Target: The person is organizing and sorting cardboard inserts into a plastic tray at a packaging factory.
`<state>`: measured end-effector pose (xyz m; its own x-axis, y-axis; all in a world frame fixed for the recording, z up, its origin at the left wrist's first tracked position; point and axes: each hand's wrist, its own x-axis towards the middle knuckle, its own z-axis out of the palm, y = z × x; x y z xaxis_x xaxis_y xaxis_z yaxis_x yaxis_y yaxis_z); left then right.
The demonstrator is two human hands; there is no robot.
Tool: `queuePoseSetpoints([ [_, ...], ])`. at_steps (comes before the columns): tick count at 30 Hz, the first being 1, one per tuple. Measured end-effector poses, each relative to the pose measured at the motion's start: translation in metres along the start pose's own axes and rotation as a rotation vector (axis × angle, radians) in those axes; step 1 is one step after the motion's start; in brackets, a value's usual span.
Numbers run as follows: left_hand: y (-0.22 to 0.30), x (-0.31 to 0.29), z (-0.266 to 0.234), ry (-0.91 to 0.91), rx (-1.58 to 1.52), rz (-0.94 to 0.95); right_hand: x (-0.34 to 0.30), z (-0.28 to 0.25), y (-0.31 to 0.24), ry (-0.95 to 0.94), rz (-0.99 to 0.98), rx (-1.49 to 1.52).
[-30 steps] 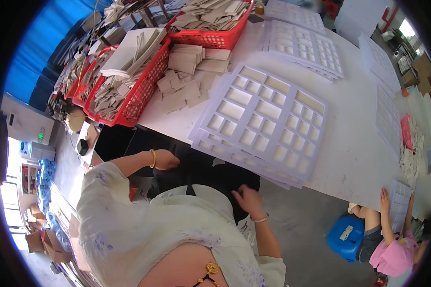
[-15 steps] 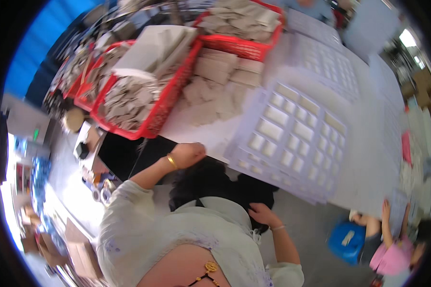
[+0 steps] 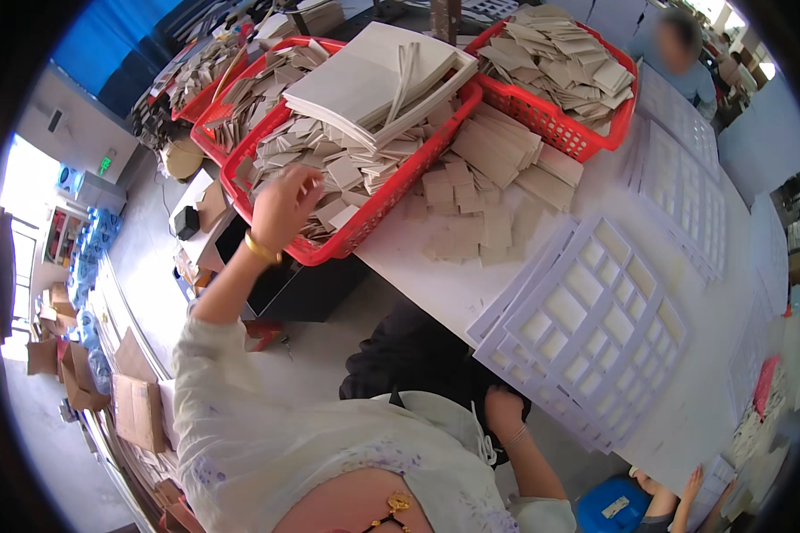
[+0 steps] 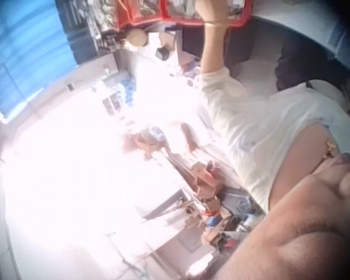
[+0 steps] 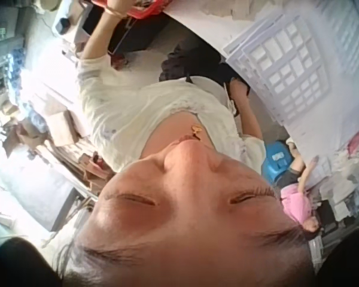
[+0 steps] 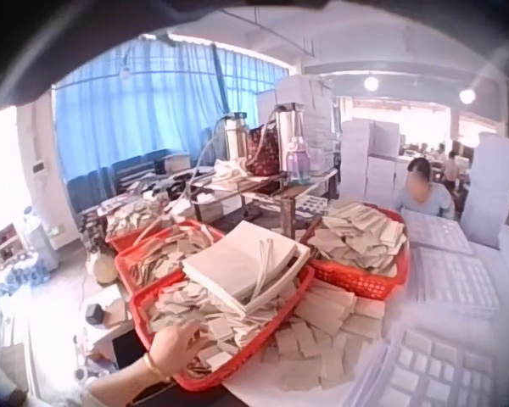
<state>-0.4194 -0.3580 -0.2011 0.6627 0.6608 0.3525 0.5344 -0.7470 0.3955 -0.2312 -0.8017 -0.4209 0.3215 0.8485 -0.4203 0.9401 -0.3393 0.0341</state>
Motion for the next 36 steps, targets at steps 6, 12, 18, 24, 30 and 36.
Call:
queuePoseSetpoints([
  [6,-0.042,0.048,0.052,-0.171,0.351,-0.004,-0.013,-0.029,0.012,0.004,-0.107,0.613],
  [12,-0.036,0.058,0.069,-0.260,0.347,-0.090,-0.043,-0.041,0.011,-0.091,-0.088,0.575],
  [18,-0.024,0.033,0.005,0.081,0.109,-0.076,-0.038,-0.116,0.018,0.202,-0.220,0.721],
  [24,0.110,0.013,0.054,-0.166,-0.696,-0.020,0.011,-0.206,0.033,0.531,-0.251,1.296],
  [30,0.226,0.025,0.163,-0.553,-1.210,0.053,0.061,-0.218,0.070,0.722,-0.186,1.710],
  [36,0.278,0.055,0.231,-0.555,-1.395,-0.125,0.068,-0.198,0.135,0.830,0.028,1.824],
])
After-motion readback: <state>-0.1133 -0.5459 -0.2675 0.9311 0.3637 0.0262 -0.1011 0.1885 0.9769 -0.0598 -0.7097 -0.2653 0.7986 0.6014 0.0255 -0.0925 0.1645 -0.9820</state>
